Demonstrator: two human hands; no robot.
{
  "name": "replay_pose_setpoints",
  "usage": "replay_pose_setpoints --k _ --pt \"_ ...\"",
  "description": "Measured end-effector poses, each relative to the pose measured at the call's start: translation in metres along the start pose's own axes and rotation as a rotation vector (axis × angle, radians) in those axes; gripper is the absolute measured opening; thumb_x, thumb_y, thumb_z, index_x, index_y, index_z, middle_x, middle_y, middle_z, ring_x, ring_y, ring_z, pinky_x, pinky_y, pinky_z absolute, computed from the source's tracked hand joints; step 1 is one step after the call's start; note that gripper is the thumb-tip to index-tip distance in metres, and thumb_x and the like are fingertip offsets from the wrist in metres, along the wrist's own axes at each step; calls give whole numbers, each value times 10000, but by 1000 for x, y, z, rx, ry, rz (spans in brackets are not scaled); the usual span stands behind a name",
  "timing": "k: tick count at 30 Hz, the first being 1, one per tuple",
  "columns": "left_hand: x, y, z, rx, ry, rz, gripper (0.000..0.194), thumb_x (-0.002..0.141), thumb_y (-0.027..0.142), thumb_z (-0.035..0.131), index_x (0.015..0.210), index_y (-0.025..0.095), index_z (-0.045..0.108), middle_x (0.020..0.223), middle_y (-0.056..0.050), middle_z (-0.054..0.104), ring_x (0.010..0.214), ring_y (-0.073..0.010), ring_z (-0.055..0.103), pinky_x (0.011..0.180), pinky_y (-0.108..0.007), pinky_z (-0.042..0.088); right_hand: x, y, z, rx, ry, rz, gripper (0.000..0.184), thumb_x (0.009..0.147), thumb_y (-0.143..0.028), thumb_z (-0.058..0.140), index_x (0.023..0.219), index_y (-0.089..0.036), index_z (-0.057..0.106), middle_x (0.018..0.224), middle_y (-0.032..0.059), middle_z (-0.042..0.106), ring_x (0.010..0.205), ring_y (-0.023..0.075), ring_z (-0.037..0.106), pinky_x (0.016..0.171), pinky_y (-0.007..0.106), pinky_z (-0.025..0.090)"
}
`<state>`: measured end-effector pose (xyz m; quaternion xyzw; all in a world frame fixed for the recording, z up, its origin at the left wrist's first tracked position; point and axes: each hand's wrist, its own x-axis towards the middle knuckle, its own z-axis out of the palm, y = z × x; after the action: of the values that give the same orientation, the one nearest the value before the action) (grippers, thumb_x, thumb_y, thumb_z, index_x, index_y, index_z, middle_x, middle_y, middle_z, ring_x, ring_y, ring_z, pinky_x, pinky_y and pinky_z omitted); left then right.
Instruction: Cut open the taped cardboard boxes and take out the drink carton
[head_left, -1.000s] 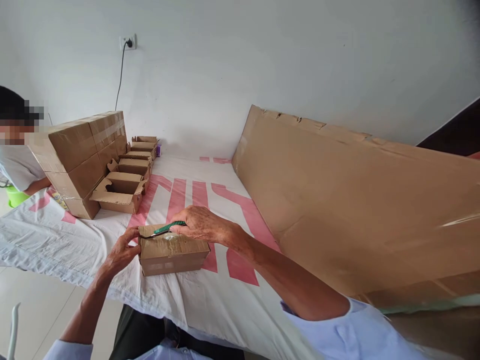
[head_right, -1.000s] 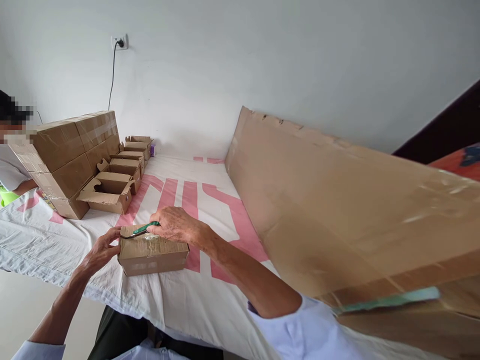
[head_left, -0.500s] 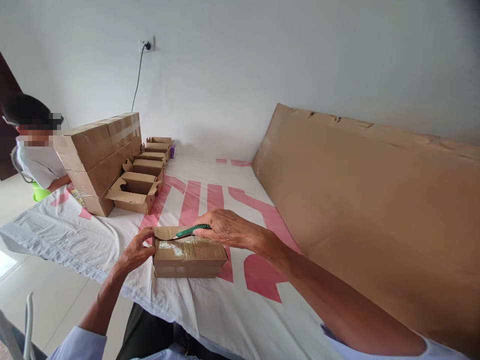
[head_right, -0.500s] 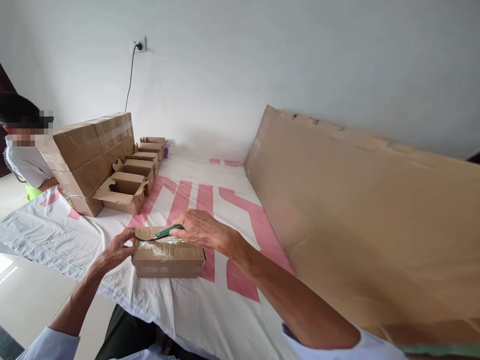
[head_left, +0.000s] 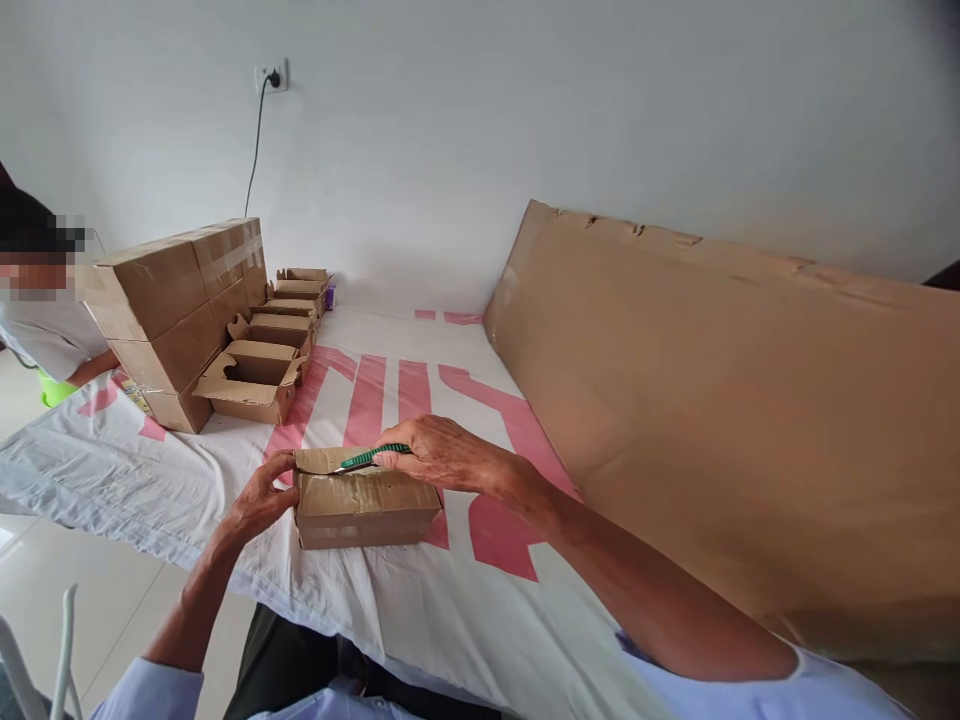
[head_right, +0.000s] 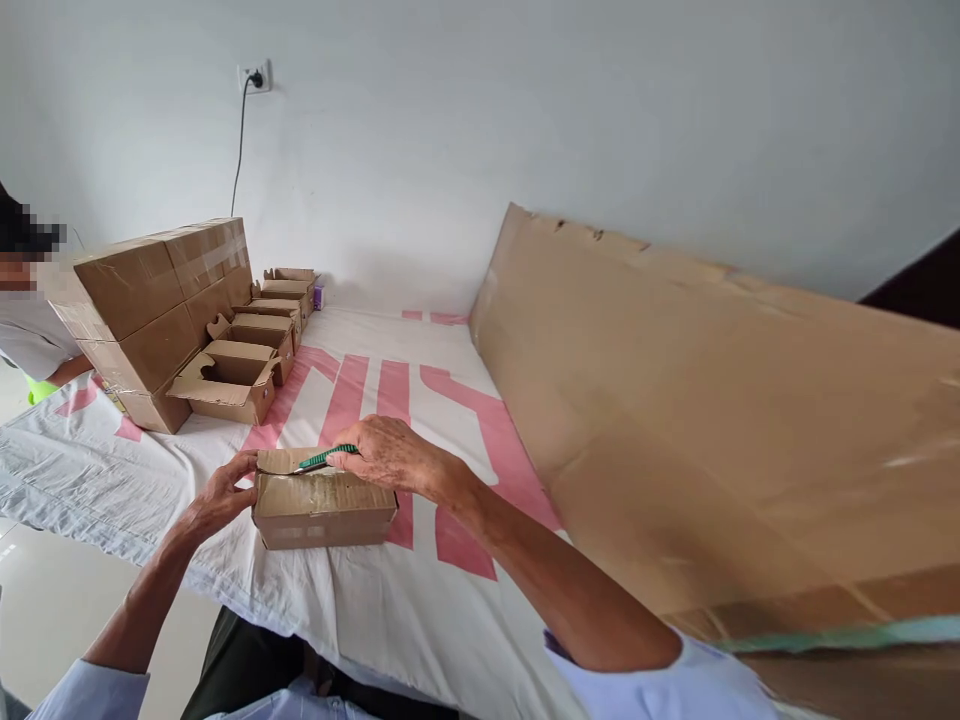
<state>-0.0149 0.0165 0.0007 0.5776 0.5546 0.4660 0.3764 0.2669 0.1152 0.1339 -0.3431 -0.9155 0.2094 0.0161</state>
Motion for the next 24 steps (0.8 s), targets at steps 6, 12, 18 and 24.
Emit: replay_pose_setpoints --k 6,12,18,24 --pt "1 1 -2 -15 -10 -35 414 729 199 732 1138 197 796 1341 -116 683 1267 -329 630 800 -324 635 -3 2 -3 20 -2 14 353 1007 -409 505 892 -244 795 768 21 679 712 180 546 687 305 343" --pt "1 8 1 -24 -27 -41 403 732 194 720 1125 201 807 1415 -126 652 1278 -337 632 790 -327 635 -6 6 -4 39 1 15 344 998 -393 505 889 -251 798 751 19 670 692 178 535 676 310 318" --pt "2 10 1 -11 -19 -44 418 724 189 719 1131 205 815 1413 -124 664 1256 -336 650 784 -327 637 -3 6 0 27 10 20 327 993 -385 518 814 -248 756 678 2 596 626 161 477 647 313 286" --pt "1 10 0 -12 -37 -42 463 720 156 690 1165 208 810 1383 -112 684 1228 -310 658 782 -297 618 -12 24 -5 69 -16 25 374 1001 -439 494 954 -242 809 791 22 680 720 176 537 667 300 325"
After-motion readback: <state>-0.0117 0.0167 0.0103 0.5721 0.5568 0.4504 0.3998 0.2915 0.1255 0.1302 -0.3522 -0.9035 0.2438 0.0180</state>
